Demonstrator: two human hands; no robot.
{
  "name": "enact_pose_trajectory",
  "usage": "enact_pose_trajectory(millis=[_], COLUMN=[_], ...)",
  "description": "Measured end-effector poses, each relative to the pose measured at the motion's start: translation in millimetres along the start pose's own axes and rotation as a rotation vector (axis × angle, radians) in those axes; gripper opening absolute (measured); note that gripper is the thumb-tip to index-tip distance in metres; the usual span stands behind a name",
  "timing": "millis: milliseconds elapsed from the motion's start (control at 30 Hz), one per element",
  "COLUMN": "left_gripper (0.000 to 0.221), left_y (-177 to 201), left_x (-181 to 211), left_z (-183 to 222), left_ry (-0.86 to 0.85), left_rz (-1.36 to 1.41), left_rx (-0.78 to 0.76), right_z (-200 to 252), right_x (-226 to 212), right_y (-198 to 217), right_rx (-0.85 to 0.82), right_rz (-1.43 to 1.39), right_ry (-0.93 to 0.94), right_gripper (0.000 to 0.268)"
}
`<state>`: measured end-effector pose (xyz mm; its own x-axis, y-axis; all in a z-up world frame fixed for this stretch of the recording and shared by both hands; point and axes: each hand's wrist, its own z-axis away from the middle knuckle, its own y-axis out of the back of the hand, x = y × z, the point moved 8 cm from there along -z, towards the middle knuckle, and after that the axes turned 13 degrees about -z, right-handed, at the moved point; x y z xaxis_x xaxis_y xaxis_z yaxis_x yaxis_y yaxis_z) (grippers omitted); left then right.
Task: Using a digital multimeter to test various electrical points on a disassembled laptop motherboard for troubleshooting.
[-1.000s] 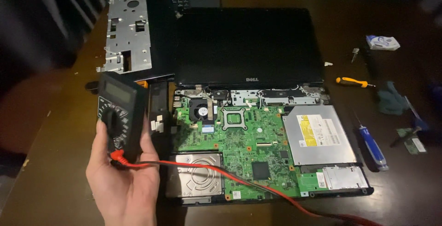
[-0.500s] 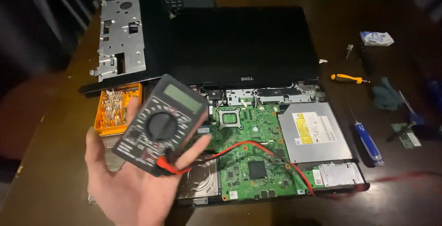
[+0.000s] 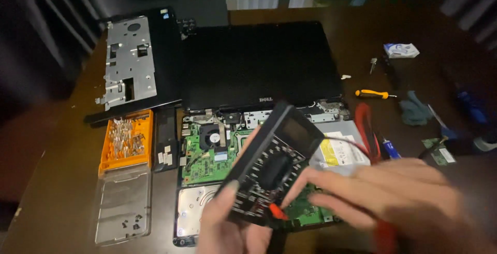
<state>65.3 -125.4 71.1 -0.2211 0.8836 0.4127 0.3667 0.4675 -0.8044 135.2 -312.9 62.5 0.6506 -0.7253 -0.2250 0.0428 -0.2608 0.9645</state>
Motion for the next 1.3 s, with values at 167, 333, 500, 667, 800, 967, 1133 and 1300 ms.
enact_pose_trajectory(millis=[167, 333, 500, 667, 800, 967, 1133, 1300], left_gripper=[0.073, 0.088, 0.092, 0.089, 0.087, 0.078, 0.1, 0.08], left_y=[4, 31, 46, 40, 27, 39, 39, 49], left_x=[-17, -39, -53, -45, -36, -37, -35, -43], left_z=[1, 8, 13, 15, 7, 22, 12, 17], left_ry=[-0.063, -0.122, -0.252, -0.227, -0.199, -0.125, -0.073, -0.155], left_rz=[-0.354, -0.473, -0.559, -0.737, -0.387, -0.253, -0.448, -0.843], left_rx=[0.023, 0.154, 0.234, 0.181, 0.134, 0.098, 0.155, 0.374], right_z=[-11, -11, -20, -18, -19, -17, -11, -9], right_x=[-109, -102, -94, -83, -90, -101, -102, -89], right_y=[63, 40, 33, 25, 30, 31, 13, -7], right_rx=[0.366, 0.541, 0.627, 0.661, 0.677, 0.564, 0.537, 0.558], right_rz=[-0.192, -0.19, -0.497, -0.639, -0.517, -0.379, -0.322, -0.455], right_ry=[0.728, 0.628, 0.412, 0.235, 0.324, 0.382, 0.267, -0.04], right_gripper=[0.025, 0.024, 0.015, 0.016, 0.021, 0.018, 0.027, 0.01])
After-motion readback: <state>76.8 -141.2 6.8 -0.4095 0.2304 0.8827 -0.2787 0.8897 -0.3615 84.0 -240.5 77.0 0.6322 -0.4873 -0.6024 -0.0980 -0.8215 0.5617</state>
